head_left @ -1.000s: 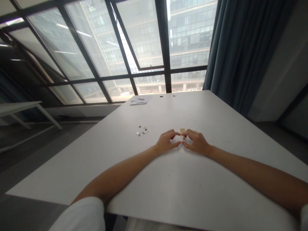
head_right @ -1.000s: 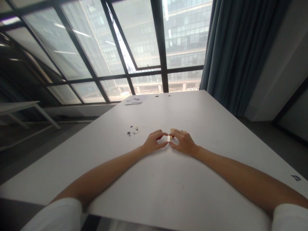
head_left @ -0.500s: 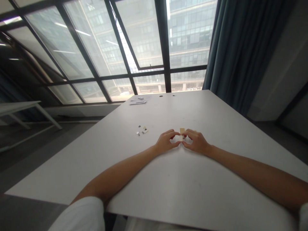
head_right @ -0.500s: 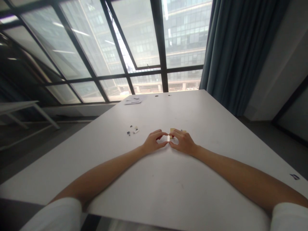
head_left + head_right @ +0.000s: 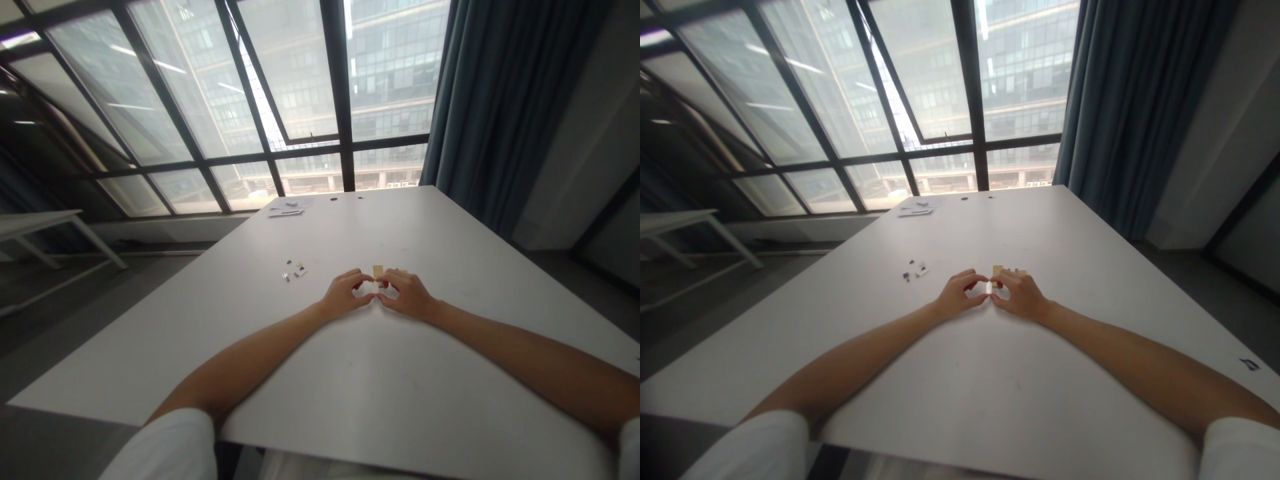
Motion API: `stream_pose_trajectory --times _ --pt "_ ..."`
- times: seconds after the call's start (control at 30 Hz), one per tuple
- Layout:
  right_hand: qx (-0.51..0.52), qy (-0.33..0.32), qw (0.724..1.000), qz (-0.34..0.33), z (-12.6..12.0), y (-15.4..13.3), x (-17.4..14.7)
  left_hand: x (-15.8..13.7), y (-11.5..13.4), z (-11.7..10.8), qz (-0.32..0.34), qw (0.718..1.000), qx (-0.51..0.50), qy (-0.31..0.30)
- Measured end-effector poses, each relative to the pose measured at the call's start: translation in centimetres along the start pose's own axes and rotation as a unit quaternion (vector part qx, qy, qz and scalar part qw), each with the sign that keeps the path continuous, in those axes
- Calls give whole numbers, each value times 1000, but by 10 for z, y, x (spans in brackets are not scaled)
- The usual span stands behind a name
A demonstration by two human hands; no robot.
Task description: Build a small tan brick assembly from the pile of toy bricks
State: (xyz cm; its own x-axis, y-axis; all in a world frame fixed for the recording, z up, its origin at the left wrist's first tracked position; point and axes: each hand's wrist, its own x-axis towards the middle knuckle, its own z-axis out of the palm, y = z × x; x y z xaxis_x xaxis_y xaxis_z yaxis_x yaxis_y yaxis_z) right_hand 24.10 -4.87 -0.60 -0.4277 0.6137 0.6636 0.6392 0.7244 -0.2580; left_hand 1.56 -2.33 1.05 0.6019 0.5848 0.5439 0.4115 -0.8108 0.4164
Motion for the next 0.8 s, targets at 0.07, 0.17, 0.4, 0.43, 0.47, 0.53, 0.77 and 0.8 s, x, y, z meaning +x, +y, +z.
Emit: stream_pose_trajectory --times 0.07,0.17,0.4,0.43,0.47,0.53,0.77,0.8 --pt "5 -14 1000 20 1 1 -1 0 0 0 -7 1000 3 -8" --pt "14 -40 998 50 1 0 -3 0 -1 1 -11 1000 6 -20" --pt "-9 -92 994 55 -5 -7 -2 0 -2 3 -35 997 21 -68" --pt "-14 -99 993 56 -5 -8 -2 0 -1 2 -39 996 23 -78" --pt "-19 -106 993 58 -6 -8 -2 1 -1 2 -42 995 24 -87" --pt "-31 -117 990 66 -5 -8 -3 1 0 2 -49 993 26 -103" --pt "-41 -153 983 92 -7 -7 -2 5 -1 3 -111 984 8 -136" --pt "-39 -155 983 95 -8 -7 -2 5 -2 3 -119 983 0 -139"
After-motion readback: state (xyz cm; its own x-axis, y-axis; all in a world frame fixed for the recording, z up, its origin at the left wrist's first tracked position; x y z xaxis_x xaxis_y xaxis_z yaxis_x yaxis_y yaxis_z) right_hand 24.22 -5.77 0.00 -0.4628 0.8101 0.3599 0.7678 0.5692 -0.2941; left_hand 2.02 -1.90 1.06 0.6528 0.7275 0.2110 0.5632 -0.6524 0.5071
